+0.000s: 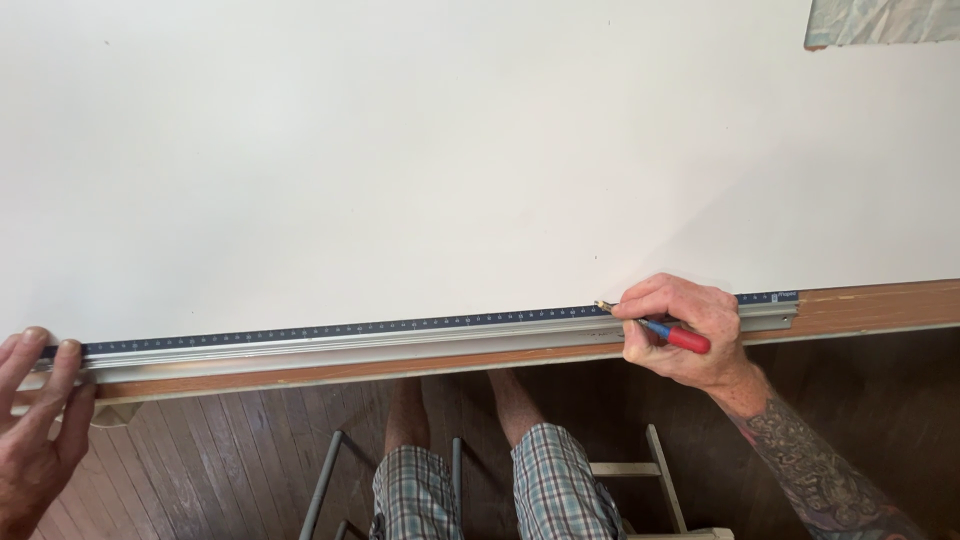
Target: Measuring, marking, and cutting a white board using a straight edge and utility knife on a workbench.
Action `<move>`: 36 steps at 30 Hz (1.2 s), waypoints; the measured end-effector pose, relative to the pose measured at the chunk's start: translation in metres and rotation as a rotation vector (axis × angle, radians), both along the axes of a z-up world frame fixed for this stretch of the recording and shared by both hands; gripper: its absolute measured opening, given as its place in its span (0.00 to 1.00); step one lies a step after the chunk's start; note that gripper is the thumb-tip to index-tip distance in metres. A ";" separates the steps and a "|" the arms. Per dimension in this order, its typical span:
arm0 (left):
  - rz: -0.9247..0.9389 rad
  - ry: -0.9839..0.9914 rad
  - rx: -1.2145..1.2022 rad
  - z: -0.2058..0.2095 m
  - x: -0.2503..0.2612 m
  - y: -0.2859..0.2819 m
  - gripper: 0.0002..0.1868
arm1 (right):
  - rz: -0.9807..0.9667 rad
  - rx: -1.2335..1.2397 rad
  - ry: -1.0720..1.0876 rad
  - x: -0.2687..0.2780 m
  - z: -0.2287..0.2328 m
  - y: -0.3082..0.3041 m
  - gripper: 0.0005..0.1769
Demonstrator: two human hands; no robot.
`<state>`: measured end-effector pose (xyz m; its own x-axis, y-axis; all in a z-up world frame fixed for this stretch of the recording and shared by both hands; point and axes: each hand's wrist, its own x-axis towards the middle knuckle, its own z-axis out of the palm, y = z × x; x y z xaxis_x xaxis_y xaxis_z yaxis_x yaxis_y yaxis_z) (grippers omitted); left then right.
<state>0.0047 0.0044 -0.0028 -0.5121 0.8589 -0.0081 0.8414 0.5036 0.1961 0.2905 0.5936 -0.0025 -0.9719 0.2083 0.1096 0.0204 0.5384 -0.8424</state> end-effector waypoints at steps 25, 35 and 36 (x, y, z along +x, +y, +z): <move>0.004 0.088 -0.064 0.013 -0.002 0.017 0.53 | 0.109 -0.018 -0.138 0.015 0.016 -0.013 0.13; 0.013 0.201 0.077 -0.099 0.033 -0.072 0.29 | 0.254 0.415 -0.089 0.029 0.017 -0.039 0.08; 0.115 0.153 0.039 -0.122 0.044 -0.085 0.28 | 0.280 0.355 -0.205 0.033 0.016 -0.040 0.11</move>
